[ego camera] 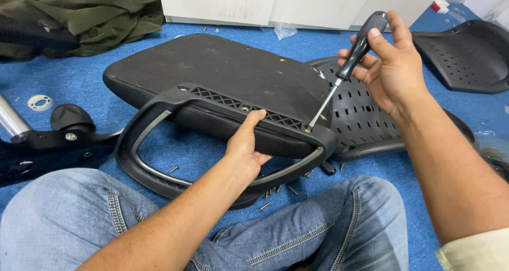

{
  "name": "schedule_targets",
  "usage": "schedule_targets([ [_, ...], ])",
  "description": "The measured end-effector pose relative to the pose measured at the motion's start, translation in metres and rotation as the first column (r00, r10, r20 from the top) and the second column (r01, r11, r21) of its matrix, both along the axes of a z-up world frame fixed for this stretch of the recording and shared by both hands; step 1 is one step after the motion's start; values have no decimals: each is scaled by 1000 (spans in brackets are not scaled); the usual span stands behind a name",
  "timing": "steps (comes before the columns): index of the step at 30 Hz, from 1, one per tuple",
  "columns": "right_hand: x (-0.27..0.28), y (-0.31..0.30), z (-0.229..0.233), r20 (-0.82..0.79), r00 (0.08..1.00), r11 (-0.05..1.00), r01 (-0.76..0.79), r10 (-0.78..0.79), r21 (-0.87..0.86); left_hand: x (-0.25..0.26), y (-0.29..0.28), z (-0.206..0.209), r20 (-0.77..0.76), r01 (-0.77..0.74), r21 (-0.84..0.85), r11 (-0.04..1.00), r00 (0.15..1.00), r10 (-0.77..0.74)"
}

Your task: The person sits on the floor and attaches a black plastic armrest to an overturned office chair base. They align the armrest, insert screws, and tighten them with a screwdriver.

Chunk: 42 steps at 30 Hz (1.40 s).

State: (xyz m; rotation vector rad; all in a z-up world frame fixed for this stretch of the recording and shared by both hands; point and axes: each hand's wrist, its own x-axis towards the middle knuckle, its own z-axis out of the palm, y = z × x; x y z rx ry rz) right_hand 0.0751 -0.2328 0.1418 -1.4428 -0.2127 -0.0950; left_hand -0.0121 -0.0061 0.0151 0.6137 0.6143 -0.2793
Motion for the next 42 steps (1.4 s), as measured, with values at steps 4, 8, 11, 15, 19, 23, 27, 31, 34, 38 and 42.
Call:
schedule_targets([
  [4,2,3,3,32,994,993,-105,107,-58,0,0,0,-5,3,18,1000,1000,-3],
  [8,3,9,4,13,997,993,-80,82,-89,2,0,-2,-3,9,14,1000,1000,-9],
  [11,3,10,9,8,996,988,-85,87,-128,3,0,-4,-9,11,21,1000,1000,-11],
  [15,8,14,19,-29,999,976,-34,29,-214,4,-1,-7,-13,1,6,1000,1000,-1],
  [19,14,24,24,279,954,700,272,-107,-661,4,-1,-7,-8,-2,-8,1000,1000,2],
  [23,18,24,42,280,955,509,289,-97,-810,3,-1,-6,-7,8,-1,1000,1000,-8],
  [27,17,28,50,110,994,656,94,-17,-748,1,-1,-5,-5,5,0,1000,1000,-5],
  [31,17,23,55,28,999,720,-2,29,-694,0,1,-5,2,11,-12,1000,1000,-11],
  [34,19,19,55,-27,996,826,-83,82,-558,0,0,-4,6,17,-11,1000,1000,-17],
  [38,15,16,44,119,993,815,50,23,-577,0,1,-4,1,14,-5,1000,1000,-14],
  [42,0,11,42,213,966,906,-42,144,-421,0,0,-5,6,22,-6,1000,1000,-22],
])
